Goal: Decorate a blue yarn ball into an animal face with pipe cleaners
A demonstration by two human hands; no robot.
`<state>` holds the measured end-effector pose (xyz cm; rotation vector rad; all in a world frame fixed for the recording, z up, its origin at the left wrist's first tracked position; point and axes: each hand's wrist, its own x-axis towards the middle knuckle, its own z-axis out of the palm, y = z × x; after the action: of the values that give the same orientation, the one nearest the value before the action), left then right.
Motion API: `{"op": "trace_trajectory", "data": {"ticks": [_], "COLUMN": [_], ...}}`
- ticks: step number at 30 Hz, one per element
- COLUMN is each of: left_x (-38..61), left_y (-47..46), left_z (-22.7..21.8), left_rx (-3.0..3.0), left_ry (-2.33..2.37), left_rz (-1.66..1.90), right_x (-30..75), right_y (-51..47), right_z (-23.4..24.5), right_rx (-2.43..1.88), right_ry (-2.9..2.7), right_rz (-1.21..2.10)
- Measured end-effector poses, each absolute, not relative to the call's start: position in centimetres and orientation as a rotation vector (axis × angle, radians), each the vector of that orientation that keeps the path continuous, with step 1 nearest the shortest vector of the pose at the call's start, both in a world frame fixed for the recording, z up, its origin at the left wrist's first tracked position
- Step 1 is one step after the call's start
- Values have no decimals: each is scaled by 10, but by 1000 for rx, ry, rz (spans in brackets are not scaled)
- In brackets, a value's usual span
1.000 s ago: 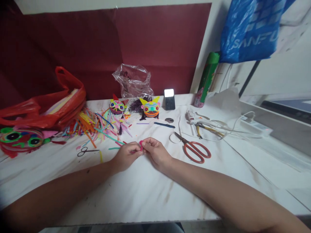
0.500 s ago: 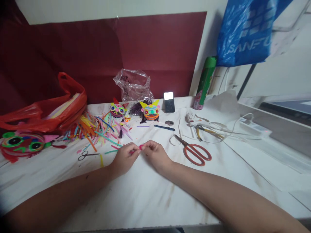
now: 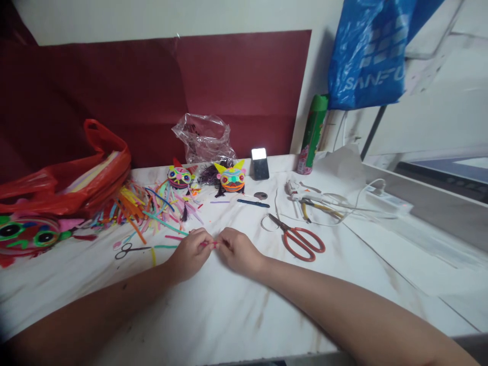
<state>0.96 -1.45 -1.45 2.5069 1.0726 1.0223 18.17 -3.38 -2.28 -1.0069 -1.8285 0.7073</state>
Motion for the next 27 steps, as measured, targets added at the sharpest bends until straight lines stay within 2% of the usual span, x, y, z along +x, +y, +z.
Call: {"op": "trace_trajectory", "data": {"ticks": [4, 6, 9, 16, 21, 27], "left_x": [11, 12, 13, 13, 11, 11], "left_y": [-18, -18, -18, -16, -16, -17], "left_z": [-8, -7, -10, -12, -14, -14], "left_rx": [2352, 2302, 2283, 2312, 2353, 2405], "left_ry": [1093, 1098, 1086, 1084, 1094, 1031], "left_rz": [1160, 1195, 1163, 1027, 1013, 1065], "right_x": [178, 177, 177, 178, 182, 183], "right_y": [-35, -36, -37, -39, -40, -36], "right_z": [-23, -24, -25, -23, -17, -20], "right_rx": [-947, -930, -938, -1060, -960, -956], "right_ry": [-1588, -1515, -1507, -1655, -1847, -1790], "right_rz": [1084, 1150, 1108, 783, 637, 747]}}
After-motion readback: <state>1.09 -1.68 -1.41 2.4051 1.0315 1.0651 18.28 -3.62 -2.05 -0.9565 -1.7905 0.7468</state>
